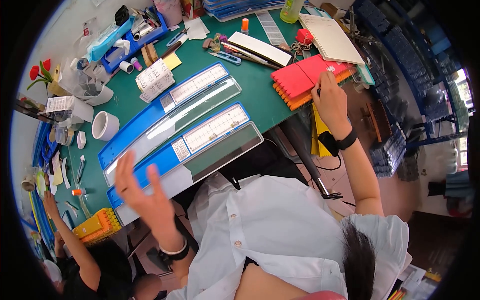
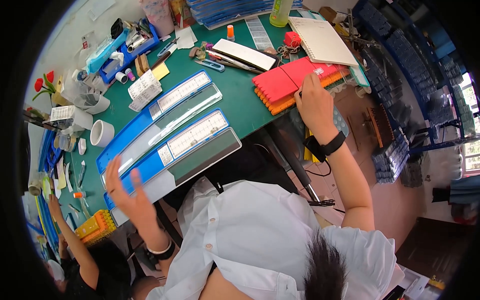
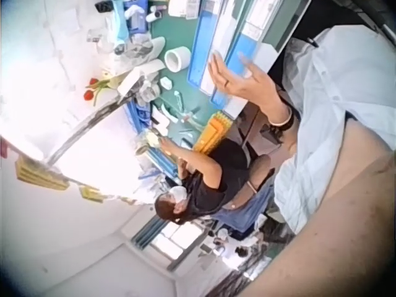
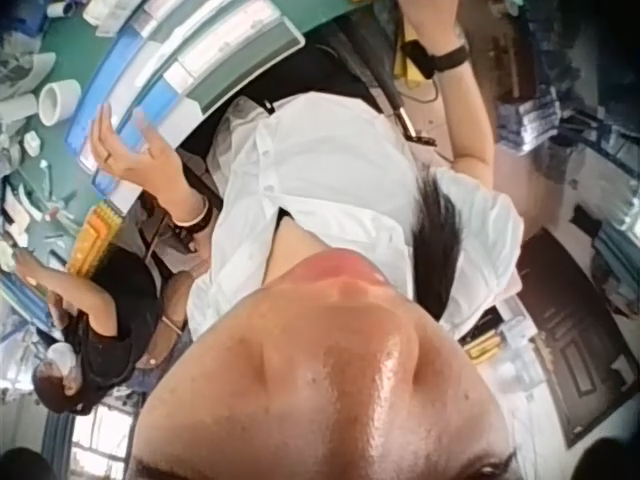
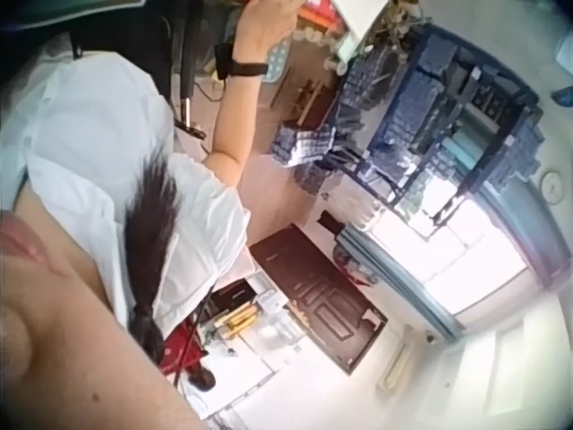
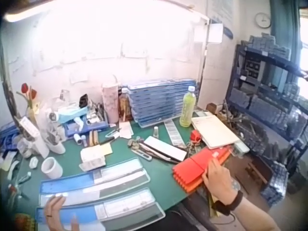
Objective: Assemble small components by inserting wires into plastic housings using pliers at an assembly station.
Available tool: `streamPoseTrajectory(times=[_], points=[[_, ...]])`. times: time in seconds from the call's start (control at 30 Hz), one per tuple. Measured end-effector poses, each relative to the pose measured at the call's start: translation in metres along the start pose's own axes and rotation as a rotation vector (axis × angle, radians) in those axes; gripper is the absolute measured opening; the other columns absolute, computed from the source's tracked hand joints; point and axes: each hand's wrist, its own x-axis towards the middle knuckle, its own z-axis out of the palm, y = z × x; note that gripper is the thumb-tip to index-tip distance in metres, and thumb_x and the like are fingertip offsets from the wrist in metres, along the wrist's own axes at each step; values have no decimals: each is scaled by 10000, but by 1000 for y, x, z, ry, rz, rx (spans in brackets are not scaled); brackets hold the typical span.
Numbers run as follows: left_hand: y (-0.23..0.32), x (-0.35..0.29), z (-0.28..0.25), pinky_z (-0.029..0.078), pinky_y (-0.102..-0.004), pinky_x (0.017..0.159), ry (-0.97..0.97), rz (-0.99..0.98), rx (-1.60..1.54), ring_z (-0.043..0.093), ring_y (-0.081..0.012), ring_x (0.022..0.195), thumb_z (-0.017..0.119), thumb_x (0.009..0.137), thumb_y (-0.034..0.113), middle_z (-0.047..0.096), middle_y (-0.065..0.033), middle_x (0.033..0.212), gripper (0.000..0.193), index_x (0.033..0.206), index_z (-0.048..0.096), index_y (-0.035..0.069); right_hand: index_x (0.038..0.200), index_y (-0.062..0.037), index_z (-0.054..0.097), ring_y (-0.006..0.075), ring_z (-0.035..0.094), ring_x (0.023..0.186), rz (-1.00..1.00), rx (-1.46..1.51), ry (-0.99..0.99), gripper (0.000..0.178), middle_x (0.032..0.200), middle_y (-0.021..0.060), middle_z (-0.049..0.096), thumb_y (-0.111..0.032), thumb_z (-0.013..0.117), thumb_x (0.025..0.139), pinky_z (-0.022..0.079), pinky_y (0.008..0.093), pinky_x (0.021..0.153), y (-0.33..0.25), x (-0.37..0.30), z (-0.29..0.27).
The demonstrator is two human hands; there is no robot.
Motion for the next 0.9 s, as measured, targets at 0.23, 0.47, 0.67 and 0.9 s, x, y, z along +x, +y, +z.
streamPoseTrajectory(times=[0.23, 0.47, 0.67, 0.9], points=[[87, 7, 44, 385, -444, 1095, -319, 357, -408, 545, -340, 1305, 748, 870, 169, 652, -116, 1299, 419, 1262, 664, 48, 930, -25, 609, 305, 660, 920, -236, -369, -129, 188, 1016, 112, 567, -98, 713, 791, 564, 403, 670, -1, 10, -19], [94, 1, 60, 415, -439, 1072, -334, 306, -503, 562, -341, 1274, 753, 855, 142, 676, -107, 1256, 399, 1232, 678, 35, 906, -42, 623, 268, 612, 990, -339, -279, -170, 166, 1012, 76, 572, -116, 714, 789, 559, 382, 710, -4, 20, -26], [102, 0, 68, 443, -430, 1044, -368, 326, -585, 583, -340, 1238, 749, 849, 117, 687, -112, 1227, 374, 1206, 681, 26, 893, -27, 598, 303, 641, 907, -147, -114, -55, 161, 964, 107, 609, -123, 713, 835, 535, 396, 708, 11, 12, -15], [120, -2, 69, 416, -430, 1105, -575, 173, -1014, 516, -343, 1360, 791, 866, 157, 568, -192, 1429, 690, 1461, 471, 18, 927, 10, 612, 166, 578, 747, -202, 494, 79, 64, 821, 96, 591, 54, 589, 887, 448, 293, 668, -50, 9, -145]])
